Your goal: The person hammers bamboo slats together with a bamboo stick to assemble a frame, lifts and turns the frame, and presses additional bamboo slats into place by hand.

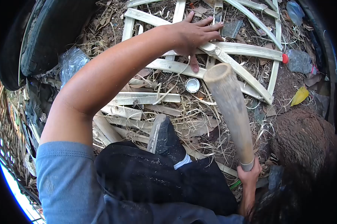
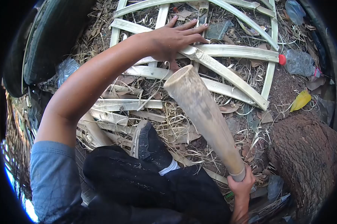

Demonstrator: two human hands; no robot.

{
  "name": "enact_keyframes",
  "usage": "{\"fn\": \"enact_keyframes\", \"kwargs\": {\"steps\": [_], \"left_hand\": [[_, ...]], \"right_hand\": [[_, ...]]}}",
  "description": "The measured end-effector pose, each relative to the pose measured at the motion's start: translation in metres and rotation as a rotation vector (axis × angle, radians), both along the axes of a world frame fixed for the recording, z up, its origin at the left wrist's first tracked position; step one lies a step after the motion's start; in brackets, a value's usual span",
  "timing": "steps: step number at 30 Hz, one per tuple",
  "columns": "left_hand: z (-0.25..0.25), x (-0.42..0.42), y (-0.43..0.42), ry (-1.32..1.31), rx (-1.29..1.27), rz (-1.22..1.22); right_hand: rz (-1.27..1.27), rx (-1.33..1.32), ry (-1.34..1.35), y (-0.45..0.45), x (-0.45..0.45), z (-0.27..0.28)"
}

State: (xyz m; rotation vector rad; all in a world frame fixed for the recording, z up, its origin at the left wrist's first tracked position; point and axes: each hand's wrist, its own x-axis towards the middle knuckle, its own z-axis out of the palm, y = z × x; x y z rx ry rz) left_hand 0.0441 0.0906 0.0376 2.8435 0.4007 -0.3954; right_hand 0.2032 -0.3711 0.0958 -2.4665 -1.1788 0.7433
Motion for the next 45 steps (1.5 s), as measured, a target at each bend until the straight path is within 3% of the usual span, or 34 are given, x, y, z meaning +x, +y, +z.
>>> {"fn": "enact_keyframes", "kwargs": {"steps": [3, 5, 9, 13, 17, 19, 23, 26, 27, 29, 31, 33, 35, 37, 43, 45], "left_hand": [[-0.003, -0.001, 0.002, -0.002, 0.005, -0.002], [-0.006, -0.001, 0.000, -0.008, 0.010, -0.010], [-0.011, -0.002, 0.001, -0.034, -0.001, -0.015], [-0.008, 0.002, 0.001, -0.064, -0.005, -0.002], [-0.013, -0.004, 0.002, -0.065, -0.008, 0.008], [-0.005, -0.001, 0.002, -0.039, 0.015, -0.020], [-0.010, 0.001, 0.003, -0.008, 0.037, -0.014], [-0.005, 0.002, -0.003, -0.008, 0.010, -0.008], [-0.002, 0.001, -0.001, 0.003, -0.007, 0.010], [0.000, 0.000, -0.001, 0.009, 0.001, 0.005], [-0.004, -0.001, 0.000, -0.036, 0.021, -0.012], [-0.004, 0.001, -0.003, -0.019, 0.001, -0.016], [-0.003, 0.001, 0.000, 0.010, 0.007, -0.006], [-0.001, -0.001, 0.001, -0.016, -0.013, -0.006], [-0.002, -0.001, 0.000, -0.034, -0.033, 0.013], [-0.001, 0.001, -0.002, -0.002, -0.002, 0.014]], "right_hand": [[-0.007, 0.119, 0.029, 0.003, -0.004, -0.002], [0.034, -0.204, -0.082, 0.011, -0.007, 0.001], [0.025, 0.041, -0.001, 0.002, -0.018, -0.003], [-0.025, -0.138, -0.072, 0.007, -0.011, -0.011], [-0.026, 0.036, 0.071, 0.007, -0.015, -0.006], [-0.073, -0.104, 0.010, 0.002, -0.012, -0.012], [0.001, 0.080, -0.078, 0.000, -0.012, -0.017], [-0.033, -0.187, -0.114, 0.003, -0.005, -0.017], [-0.027, -0.175, -0.124, 0.004, -0.005, -0.016], [-0.043, 0.149, -0.079, 0.000, -0.013, -0.015], [-0.085, 0.153, -0.026, 0.006, -0.013, -0.012], [-0.037, -0.102, -0.170, 0.000, -0.002, -0.022], [0.007, 0.013, -0.209, -0.003, 0.000, -0.032], [0.010, 0.113, -0.042, -0.007, -0.004, -0.025], [-0.026, 0.175, -0.058, -0.003, -0.009, -0.028], [0.006, -0.165, -0.166, -0.005, 0.001, -0.028]]}}
